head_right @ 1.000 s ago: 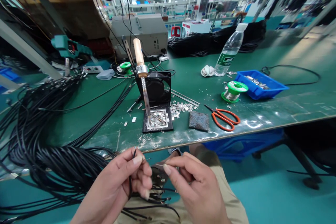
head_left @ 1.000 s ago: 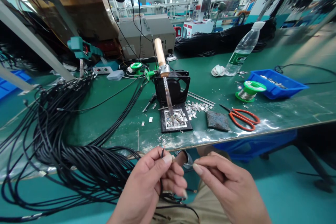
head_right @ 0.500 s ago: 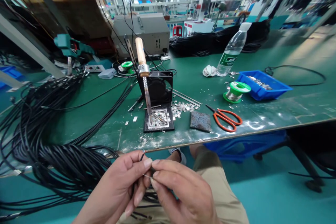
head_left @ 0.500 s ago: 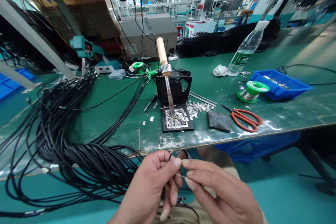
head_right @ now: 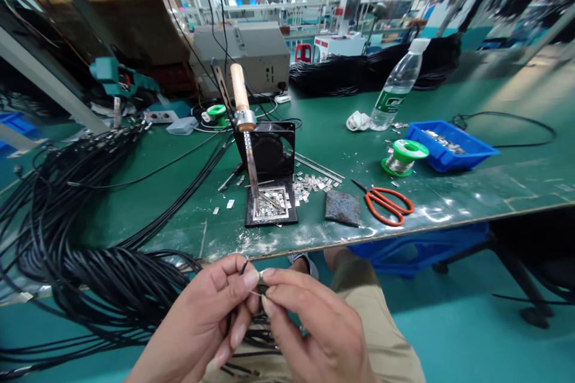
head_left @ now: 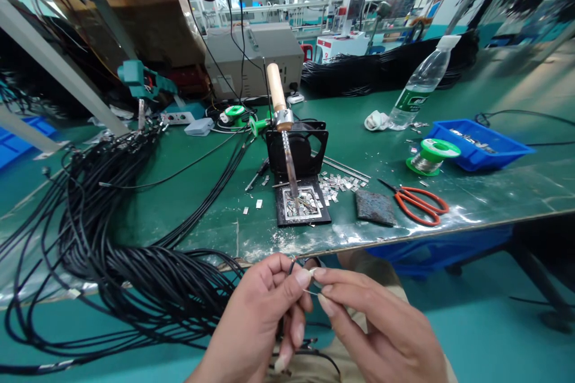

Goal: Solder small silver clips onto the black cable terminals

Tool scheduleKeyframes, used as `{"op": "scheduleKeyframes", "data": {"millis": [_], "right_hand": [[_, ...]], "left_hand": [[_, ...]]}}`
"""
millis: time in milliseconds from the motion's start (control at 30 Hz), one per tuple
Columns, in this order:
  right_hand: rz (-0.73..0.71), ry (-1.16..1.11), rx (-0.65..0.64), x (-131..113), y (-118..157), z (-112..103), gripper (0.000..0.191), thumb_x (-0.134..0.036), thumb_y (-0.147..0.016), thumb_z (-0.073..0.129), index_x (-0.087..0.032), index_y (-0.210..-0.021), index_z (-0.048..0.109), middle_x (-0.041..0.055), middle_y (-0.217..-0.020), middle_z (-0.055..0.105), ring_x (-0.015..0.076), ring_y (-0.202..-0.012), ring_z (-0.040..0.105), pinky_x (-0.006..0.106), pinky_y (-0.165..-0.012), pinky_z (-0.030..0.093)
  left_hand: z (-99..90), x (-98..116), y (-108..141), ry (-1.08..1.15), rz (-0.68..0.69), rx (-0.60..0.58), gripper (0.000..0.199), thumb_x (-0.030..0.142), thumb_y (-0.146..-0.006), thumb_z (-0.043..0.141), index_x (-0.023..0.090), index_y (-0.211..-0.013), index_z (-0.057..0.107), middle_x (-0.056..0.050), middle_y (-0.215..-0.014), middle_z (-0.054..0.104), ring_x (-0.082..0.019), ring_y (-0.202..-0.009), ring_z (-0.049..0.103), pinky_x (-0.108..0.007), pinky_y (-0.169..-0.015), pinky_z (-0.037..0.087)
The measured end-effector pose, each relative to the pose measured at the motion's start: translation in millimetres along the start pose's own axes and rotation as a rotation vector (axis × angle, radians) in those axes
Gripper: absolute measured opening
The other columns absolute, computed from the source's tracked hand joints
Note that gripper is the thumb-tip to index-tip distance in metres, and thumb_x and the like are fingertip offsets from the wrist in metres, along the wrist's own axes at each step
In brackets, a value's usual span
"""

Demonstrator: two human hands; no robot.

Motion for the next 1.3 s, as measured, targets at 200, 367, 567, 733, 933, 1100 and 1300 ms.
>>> {"op": "scheduleKeyframes", "data": {"millis": [200,367,567,733,933,1100,1300], "right_hand": [[0.082,0.03,0.105,5,-2,-4,0.015,-0.009,-0.094,0.067,-0.022,-0.098,0.071,0.0013,-0.105,0.081,0.0109,-0.096,0.078,0.015,-0.092,0.061],[0.093,0.04,0.156,9,-1,-2,0.015,-0.009,-0.094,0.068,-0.023,-0.099,0.071,0.0018,-0.106,0.081,0.0123,-0.096,0.078,0.018,-0.091,0.062],[0.096,0.049,0.174,9,-5,2,0.015,-0.009,-0.094,0.068,-0.023,-0.099,0.071,0.0032,-0.107,0.081,0.0144,-0.094,0.079,0.022,-0.089,0.064],[0.081,0.072,0.199,10,-7,6,0.013,-0.01,-0.093,0.068,-0.022,-0.097,0.071,0.0039,-0.103,0.081,0.0147,-0.09,0.079,0.023,-0.087,0.065],[0.082,0.073,0.222,10,-9,13,0.013,-0.009,-0.093,0.068,-0.022,-0.097,0.071,0.0041,-0.104,0.081,0.0137,-0.091,0.079,0.021,-0.088,0.064],[0.082,0.078,0.229,11,-10,15,0.014,-0.009,-0.092,0.068,-0.022,-0.097,0.071,0.0043,-0.105,0.081,0.0135,-0.091,0.079,0.022,-0.088,0.064],[0.069,0.069,0.229,14,-13,16,0.016,-0.007,-0.092,0.067,-0.021,-0.098,0.071,0.0047,-0.105,0.081,0.0136,-0.091,0.079,0.022,-0.089,0.064]], "left_hand": [[1.7,7,4,0.085,0.085,0.07,0.046,0.046,-0.074,0.092,0.017,-0.089,0.06,0.004,-0.068,0.058,-0.005,-0.048,0.042,-0.013,-0.039,0.038],[2.0,9,5,0.14,0.109,0.111,0.047,0.044,-0.069,0.096,0.017,-0.085,0.062,0.003,-0.069,0.058,-0.005,-0.051,0.044,-0.015,-0.046,0.038],[1.5,9,2,0.127,0.109,0.143,0.044,0.045,-0.07,0.094,0.016,-0.079,0.063,0.002,-0.068,0.058,-0.006,-0.052,0.043,-0.016,-0.046,0.038],[2.2,10,-3,0.136,0.069,0.152,0.044,0.046,-0.07,0.094,0.016,-0.08,0.064,0.003,-0.066,0.056,-0.006,-0.05,0.042,-0.015,-0.042,0.036],[4.4,13,-7,0.085,0.07,0.163,0.046,0.049,-0.068,0.094,0.015,-0.079,0.064,0.005,-0.054,0.052,-0.006,-0.045,0.041,-0.015,-0.038,0.036],[6.0,18,-9,0.044,0.091,0.166,0.047,0.05,-0.068,0.094,0.014,-0.08,0.065,0.005,-0.056,0.054,-0.006,-0.044,0.044,-0.016,-0.04,0.038],[3.2,20,-12,0.063,0.11,0.22,0.045,0.047,-0.066,0.095,0.011,-0.08,0.07,0.004,-0.059,0.056,-0.005,-0.045,0.045,-0.015,-0.041,0.036]]}}
Point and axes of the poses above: each hand's wrist, its own y-axis away from the middle knuckle, its own z-axis out of the palm, x = y × z, the point moved 2 cm from there along -y, towards the middle knuckle
